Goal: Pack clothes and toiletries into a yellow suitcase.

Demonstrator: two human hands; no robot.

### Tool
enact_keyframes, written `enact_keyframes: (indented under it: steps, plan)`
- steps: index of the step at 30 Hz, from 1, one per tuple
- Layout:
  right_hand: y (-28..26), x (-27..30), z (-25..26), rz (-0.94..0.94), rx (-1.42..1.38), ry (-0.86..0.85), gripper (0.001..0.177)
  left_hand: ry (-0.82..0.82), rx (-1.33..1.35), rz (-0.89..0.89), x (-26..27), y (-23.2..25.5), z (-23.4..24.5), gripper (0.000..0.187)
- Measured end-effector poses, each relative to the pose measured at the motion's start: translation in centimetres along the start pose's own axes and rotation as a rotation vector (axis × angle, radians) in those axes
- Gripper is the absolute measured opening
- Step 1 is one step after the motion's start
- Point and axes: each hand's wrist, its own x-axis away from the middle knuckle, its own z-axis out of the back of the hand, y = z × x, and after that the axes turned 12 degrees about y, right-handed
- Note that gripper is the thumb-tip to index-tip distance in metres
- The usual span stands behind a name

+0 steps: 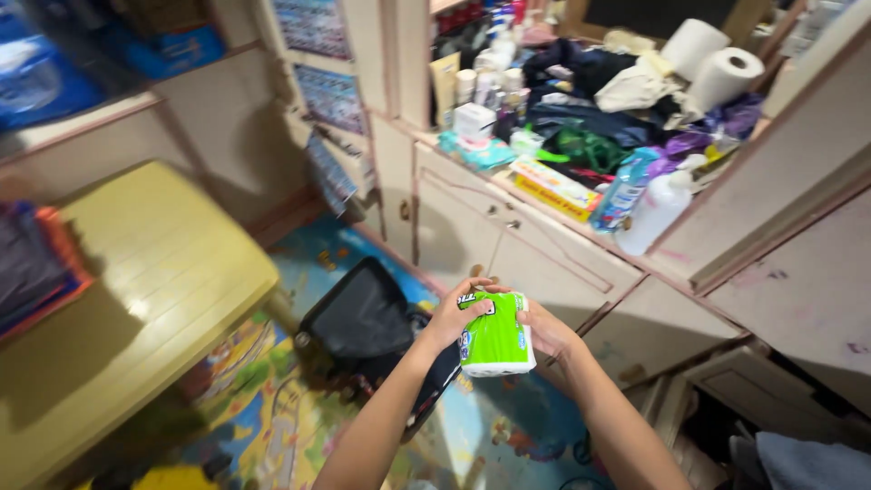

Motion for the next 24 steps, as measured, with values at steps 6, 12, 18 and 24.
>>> enact_keyframes:
  steps: [6, 12, 18, 24]
  plan:
    - [-1.8, -5.1, 9.4, 0.099, 0.025, 0.183, 0.075, -0.006, -0.098, -0.08, -9.7, -4.1, -1.7, 0.062]
    - [-7.1, -11.7, 14.9, 0.255, 0.136, 0.462, 0.064, 0.074, -0.133, -0.066, -21.1, -5.3, -2.8, 0.06]
    - [-12.8, -16.2, 17.6, 0.43, 0.317, 0.866, 0.064, 0.033, -0.085, -0.073, -31.5, -10.4, -3.2, 0.052]
    - [-18.1, -19.9, 21.3, 0.938, 0.797, 1.019, 0.066, 0.135, -0.489, -0.173, -36.5, -11.1, -5.0, 0.054]
